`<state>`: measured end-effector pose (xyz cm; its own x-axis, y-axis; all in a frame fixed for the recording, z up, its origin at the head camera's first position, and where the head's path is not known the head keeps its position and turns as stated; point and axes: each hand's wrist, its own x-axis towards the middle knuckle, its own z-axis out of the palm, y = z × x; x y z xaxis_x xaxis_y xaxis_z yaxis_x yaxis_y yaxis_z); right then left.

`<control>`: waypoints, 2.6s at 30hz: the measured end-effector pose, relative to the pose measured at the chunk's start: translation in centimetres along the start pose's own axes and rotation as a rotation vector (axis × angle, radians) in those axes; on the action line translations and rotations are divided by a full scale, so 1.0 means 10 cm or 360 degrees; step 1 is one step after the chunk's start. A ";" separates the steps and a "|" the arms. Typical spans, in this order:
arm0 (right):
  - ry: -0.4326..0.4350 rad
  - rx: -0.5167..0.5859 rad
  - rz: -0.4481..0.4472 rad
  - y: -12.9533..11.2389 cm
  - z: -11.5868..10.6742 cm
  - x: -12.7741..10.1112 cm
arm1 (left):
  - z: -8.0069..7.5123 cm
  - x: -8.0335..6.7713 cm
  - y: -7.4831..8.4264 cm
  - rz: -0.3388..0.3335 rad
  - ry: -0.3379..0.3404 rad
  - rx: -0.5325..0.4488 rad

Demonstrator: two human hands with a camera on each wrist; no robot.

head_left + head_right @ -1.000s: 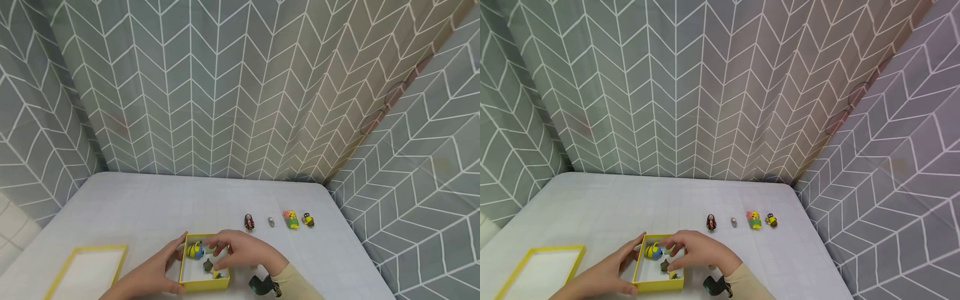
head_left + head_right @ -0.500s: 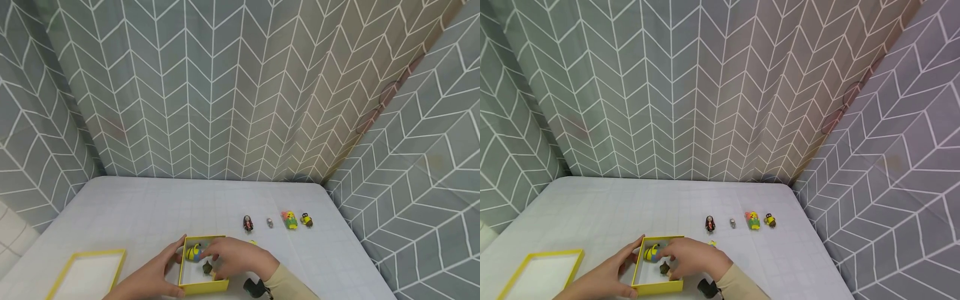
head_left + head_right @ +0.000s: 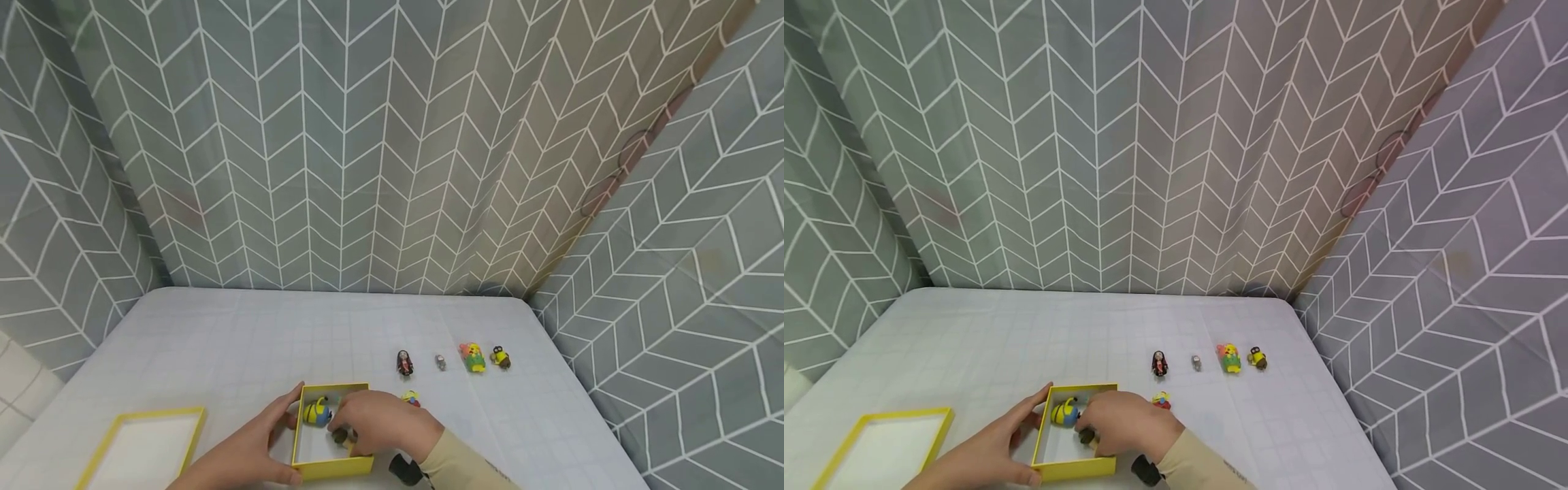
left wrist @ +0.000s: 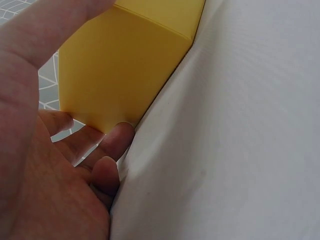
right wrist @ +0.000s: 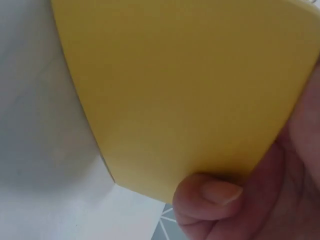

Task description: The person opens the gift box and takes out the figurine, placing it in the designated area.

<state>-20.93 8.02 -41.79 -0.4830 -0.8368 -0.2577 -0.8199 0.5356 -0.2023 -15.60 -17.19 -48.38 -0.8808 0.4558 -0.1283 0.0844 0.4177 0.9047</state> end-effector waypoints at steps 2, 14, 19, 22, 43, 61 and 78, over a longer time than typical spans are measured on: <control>0.0002 0.0002 0.0011 0.00 0.01 0.01 | 0.00 0.01 0.00 0.0018 0.0015 0.0036; 0.0118 0.0535 0.0088 0.07 0.01 -0.02 | -0.01 0.01 -0.01 0.0142 0.0083 0.0201; 0.0145 0.0866 -0.0061 0.19 -0.01 -0.05 | 0.00 0.01 -0.01 0.0138 0.0082 0.0202; 0.0143 0.1006 -0.0123 0.26 -0.02 -0.07 | -0.01 0.02 0.00 0.0089 0.0078 0.0208; 0.0274 0.1414 -0.0157 0.34 0.06 -0.09 | 0.00 0.03 -0.02 0.0037 0.0050 0.0109; 0.0535 0.1757 0.0002 0.43 0.04 -0.24 | 0.00 0.01 0.02 -0.0026 0.0044 0.0101; 0.0752 0.2130 0.0298 0.54 0.12 -0.50 | 0.01 0.01 0.00 -0.0069 0.0008 0.0019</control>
<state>-22.55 15.25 -42.68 -0.8228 -0.5595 -0.1000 0.0393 0.1195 -0.9921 -15.65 -17.04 -48.48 -0.8860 0.4333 -0.1650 0.0519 0.4462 0.8934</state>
